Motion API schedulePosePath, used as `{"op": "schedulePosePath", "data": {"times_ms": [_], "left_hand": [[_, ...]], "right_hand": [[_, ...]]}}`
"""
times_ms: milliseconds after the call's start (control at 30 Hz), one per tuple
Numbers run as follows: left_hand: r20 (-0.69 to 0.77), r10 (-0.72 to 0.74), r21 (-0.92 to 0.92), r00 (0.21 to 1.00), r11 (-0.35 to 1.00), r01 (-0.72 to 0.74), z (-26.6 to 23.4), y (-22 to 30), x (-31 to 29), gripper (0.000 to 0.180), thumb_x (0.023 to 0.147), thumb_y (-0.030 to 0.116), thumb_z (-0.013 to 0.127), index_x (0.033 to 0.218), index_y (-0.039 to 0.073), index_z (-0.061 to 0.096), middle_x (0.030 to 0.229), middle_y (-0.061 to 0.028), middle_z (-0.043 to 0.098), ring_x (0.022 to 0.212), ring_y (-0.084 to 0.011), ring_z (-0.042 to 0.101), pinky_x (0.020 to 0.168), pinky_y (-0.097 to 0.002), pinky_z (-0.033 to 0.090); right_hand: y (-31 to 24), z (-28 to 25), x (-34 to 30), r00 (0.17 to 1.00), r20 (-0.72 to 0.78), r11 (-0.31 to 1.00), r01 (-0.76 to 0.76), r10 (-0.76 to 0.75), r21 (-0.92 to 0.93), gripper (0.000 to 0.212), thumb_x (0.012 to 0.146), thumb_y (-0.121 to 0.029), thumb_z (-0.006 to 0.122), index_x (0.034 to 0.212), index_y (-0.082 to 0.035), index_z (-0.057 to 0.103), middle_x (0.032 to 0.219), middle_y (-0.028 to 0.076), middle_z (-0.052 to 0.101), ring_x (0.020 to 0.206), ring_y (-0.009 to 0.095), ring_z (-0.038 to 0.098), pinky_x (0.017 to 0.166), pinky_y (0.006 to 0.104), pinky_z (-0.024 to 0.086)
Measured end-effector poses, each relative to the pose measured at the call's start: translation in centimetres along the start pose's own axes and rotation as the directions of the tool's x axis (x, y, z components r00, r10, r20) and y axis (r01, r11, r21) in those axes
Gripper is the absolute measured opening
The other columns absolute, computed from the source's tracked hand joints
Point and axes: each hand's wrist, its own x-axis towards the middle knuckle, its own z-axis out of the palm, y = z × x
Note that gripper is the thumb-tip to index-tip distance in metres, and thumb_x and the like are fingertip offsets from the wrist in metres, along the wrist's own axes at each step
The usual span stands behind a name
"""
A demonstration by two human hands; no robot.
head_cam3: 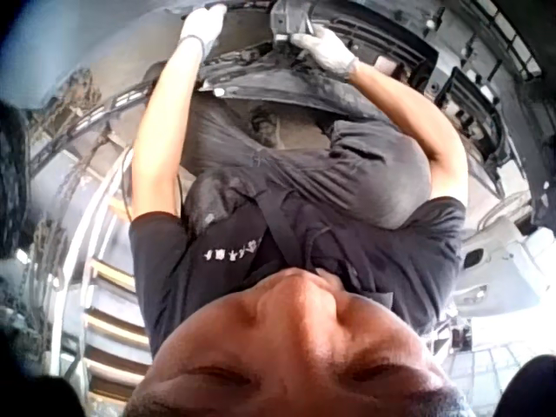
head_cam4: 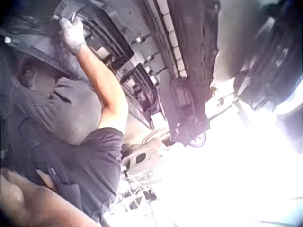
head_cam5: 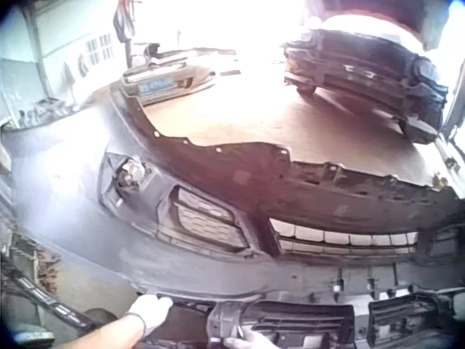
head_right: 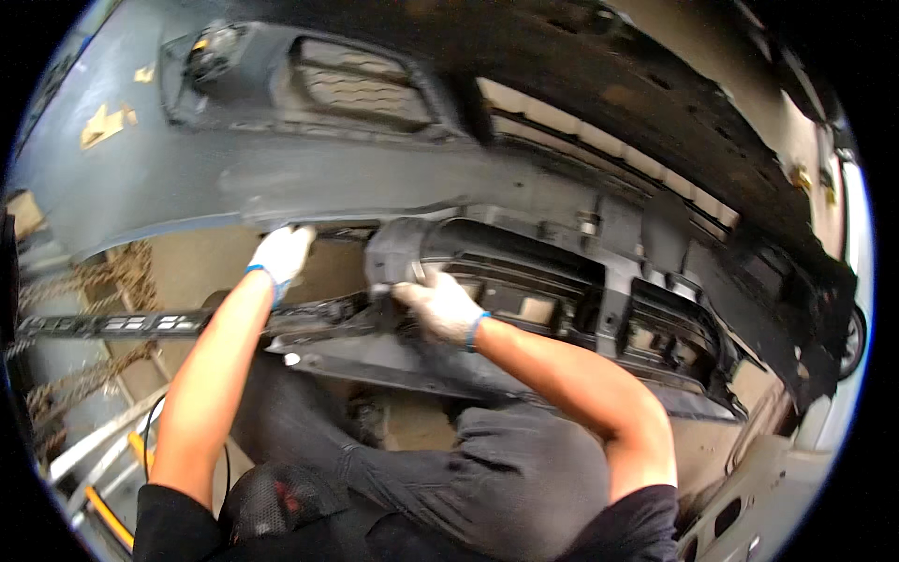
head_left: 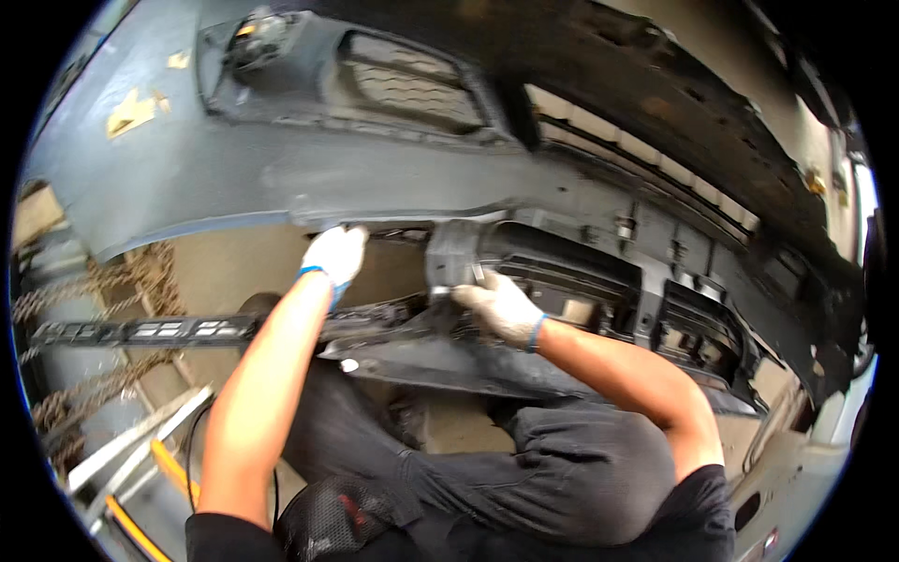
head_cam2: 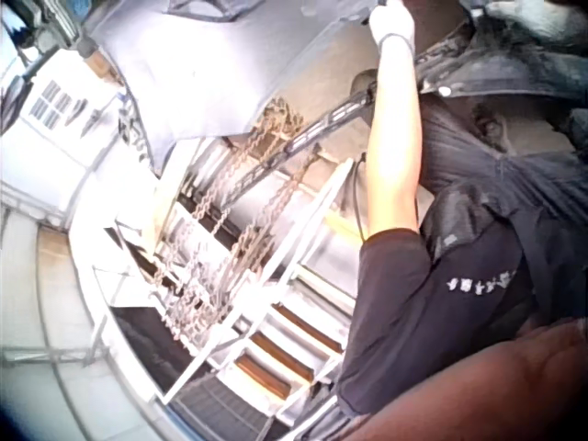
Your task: The person aligns and snaps a black plastic trim piece into the front bumper cover, pressing along the edge to secure clips. They then lift and position the bumper cover onto a support frame, adjusting its placement.
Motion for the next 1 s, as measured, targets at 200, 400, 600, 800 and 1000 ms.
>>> {"op": "schedulePosePath", "data": {"times_ms": [200, 400, 600, 800, 1000], "left_hand": [[-0.005, 0.114, 0.318, 0.993, 0.942, -0.107, -0.8, 3.8, -4.4, 0.057, 0.097, 0.043, 0.044, 0.132, -0.001, 0.053, 0.113, -0.0314, 0.065, 0.111, -0.0457, 0.060, 0.097, -0.0501, 0.046], [0.018, 0.274, 0.640, 0.962, 0.736, -0.221, -2.4, 4.1, -6.1, 0.055, 0.096, 0.043, 0.046, 0.127, -0.001, 0.058, 0.096, -0.0240, 0.071, 0.094, -0.0385, 0.068, 0.086, -0.0499, 0.052], [-0.125, 0.410, 0.721, 0.903, 0.663, -0.202, -1.3, 3.4, -5.0, 0.042, 0.098, 0.040, 0.045, 0.100, 0.007, 0.071, 0.083, -0.0202, 0.071, 0.081, -0.0409, 0.067, 0.079, -0.0510, 0.051], [-0.080, 0.455, 0.746, 0.887, 0.618, -0.250, -2.6, 4.2, -4.3, 0.042, 0.096, 0.038, 0.051, 0.083, 0.004, 0.073, 0.084, -0.0199, 0.070, 0.083, -0.0383, 0.067, 0.078, -0.0488, 0.052], [-0.071, 0.496, 0.642, 0.865, 0.687, -0.341, -3.1, 4.6, -4.5, 0.038, 0.095, 0.033, 0.053, 0.086, 0.002, 0.073, 0.085, -0.0213, 0.069, 0.084, -0.0395, 0.067, 0.079, -0.0481, 0.051]], "right_hand": [[2.2, -0.8, 1.8, 0.992, 0.017, 0.987, 0.123, -0.122, -0.106, 0.042, 0.087, -0.029, 0.065, 0.098, 0.011, 0.057, 0.075, 0.012, 0.058, 0.056, 0.019, 0.057, 0.047, 0.0366, 0.048], [0.3, -1.9, -0.8, 0.995, 0.091, 0.954, 0.073, -0.048, -0.291, 0.052, 0.086, -0.036, 0.064, 0.109, 0.010, 0.059, 0.094, 0.027, 0.067, 0.091, 0.034, 0.065, 0.082, 0.0430, 0.050], [0.5, -6.4, -9.8, 0.979, 0.164, 0.494, 0.204, -0.124, -0.845, 0.066, 0.085, -0.059, 0.064, 0.113, 0.001, 0.060, 0.097, 0.025, 0.067, 0.092, 0.041, 0.067, 0.080, 0.0487, 0.053], [4.2, -11.1, -19.6, 0.991, -0.126, 0.443, -0.097, -0.038, -0.891, 0.081, 0.074, -0.068, 0.069, 0.126, -0.006, 0.058, 0.113, 0.023, 0.064, 0.100, 0.040, 0.066, 0.085, 0.0454, 0.054], [11.4, -11.4, -22.6, 0.926, -0.332, 0.006, -0.337, -0.181, -0.942, 0.012, 0.083, -0.016, 0.057, 0.089, -0.011, 0.065, 0.087, 0.008, 0.066, 0.085, 0.027, 0.066, 0.066, 0.0412, 0.057]]}}
